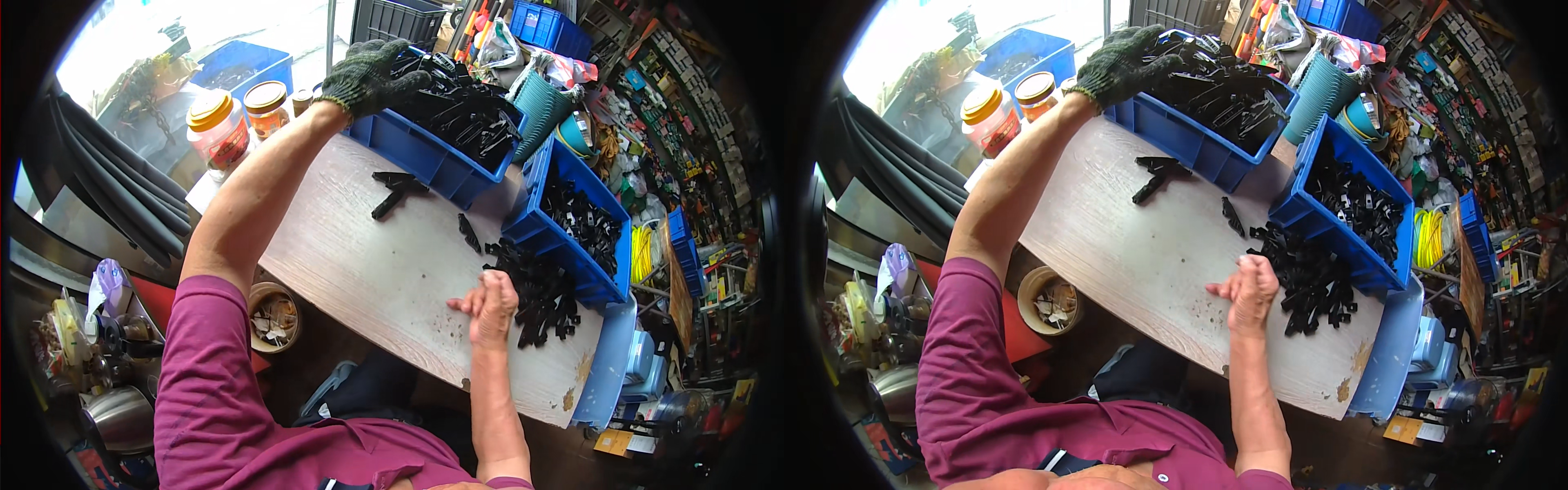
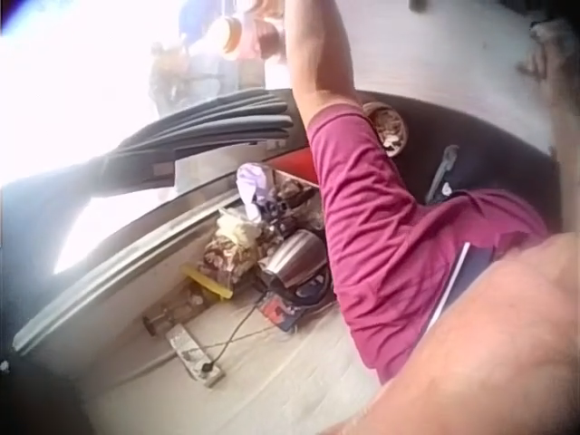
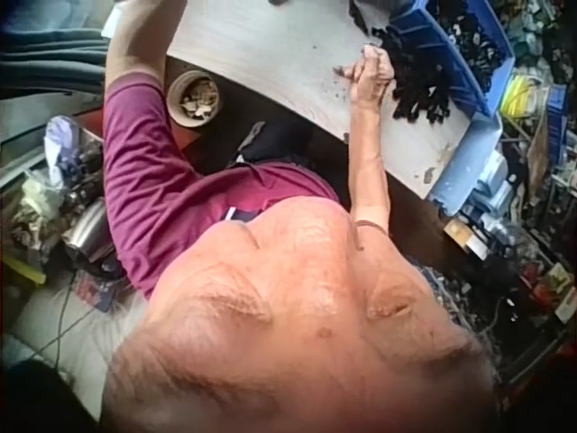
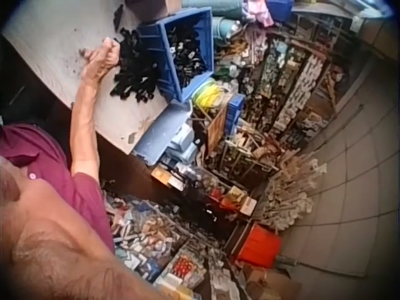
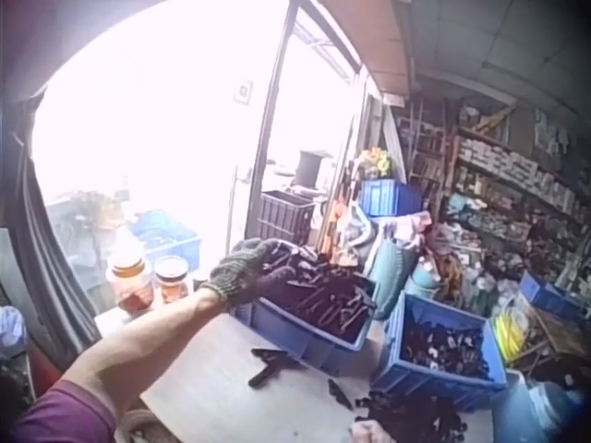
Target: Sorting and organizing small black plastic hardware components into storage bins on a workbench.
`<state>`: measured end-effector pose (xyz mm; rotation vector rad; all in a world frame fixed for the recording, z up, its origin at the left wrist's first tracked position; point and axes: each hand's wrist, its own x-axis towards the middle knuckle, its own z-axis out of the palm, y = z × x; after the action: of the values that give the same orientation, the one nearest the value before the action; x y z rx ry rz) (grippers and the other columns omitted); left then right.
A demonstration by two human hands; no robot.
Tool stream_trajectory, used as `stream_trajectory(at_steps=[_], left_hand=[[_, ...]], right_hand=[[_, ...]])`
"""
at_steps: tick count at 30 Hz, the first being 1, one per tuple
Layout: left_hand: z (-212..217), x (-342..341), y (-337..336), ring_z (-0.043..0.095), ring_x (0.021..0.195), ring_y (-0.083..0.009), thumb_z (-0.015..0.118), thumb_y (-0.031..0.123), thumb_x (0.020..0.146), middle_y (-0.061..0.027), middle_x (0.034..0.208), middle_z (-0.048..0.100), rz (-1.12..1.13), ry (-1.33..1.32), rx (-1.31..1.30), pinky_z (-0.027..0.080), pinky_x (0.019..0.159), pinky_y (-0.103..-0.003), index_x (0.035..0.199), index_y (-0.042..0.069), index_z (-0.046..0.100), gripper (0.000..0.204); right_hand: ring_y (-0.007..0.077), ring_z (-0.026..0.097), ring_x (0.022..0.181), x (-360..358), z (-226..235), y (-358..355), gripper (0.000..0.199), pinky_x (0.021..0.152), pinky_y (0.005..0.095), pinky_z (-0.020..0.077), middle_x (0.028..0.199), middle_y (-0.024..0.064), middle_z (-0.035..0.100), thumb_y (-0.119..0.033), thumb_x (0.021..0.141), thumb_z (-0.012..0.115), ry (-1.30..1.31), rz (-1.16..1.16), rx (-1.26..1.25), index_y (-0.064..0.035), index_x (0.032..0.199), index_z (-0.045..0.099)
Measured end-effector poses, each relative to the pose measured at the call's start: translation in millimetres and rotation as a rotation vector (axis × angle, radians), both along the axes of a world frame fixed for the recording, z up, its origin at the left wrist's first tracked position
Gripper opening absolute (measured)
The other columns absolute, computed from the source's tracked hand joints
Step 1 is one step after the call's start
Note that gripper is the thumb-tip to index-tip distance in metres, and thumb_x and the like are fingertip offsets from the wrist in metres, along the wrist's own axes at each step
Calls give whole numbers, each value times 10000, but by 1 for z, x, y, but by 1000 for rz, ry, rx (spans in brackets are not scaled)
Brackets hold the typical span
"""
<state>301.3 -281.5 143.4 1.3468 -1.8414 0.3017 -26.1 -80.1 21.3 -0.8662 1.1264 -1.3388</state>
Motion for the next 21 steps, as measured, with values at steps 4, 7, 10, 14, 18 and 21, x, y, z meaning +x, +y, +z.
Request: stream_trajectory(at_steps=[4,7,10,14,18,21], left_hand=[[10,-5,-40,571,1193,-425,594,663,851,-252,1220,634,42,-66,217,436,1027,-499,1379,87,522,784],[11,-2,-63,586,1187,-410,598,664,858,-252,1246,629,76,-89,307,455,1006,-466,1384,80,523,790],[19,-16,-74,607,1161,-403,592,677,853,-226,1240,644,-18,-110,455,472,989,-456,1381,119,542,770],[11,-24,-81,626,1119,-402,580,642,870,-195,1218,661,-43,-184,428,494,950,-452,1322,149,592,669],[1,-20,-78,667,1041,-381,547,554,881,-174,1113,701,59,-181,455,525,918,-479,1249,198,652,522],[-1,-22,-72,672,1026,-379,548,530,888,-171,1113,701,121,-209,447,529,910,-474,1249,207,654,497]], right_hand=[[79,442,433,15,-2,-23,197,440,342,556,517,-25,425,-232,945,601,31,68,27,-51,879,558],[92,443,450,12,-4,-26,216,463,373,579,533,-6,420,-235,969,569,82,126,17,-38,884,541],[123,454,485,-6,-10,-28,193,579,512,627,534,-10,344,-190,1013,483,-194,188,-65,-24,922,523],[147,444,480,-7,-15,-35,202,570,572,604,515,2,334,-230,998,513,-181,195,-54,-44,918,514],[154,459,503,-6,-14,-38,211,596,590,604,521,7,339,-238,999,512,-222,206,-43,-43,919,512],[158,466,507,-7,-14,-39,213,605,594,604,524,8,343,-240,997,512,-234,209,-36,-43,918,513]])
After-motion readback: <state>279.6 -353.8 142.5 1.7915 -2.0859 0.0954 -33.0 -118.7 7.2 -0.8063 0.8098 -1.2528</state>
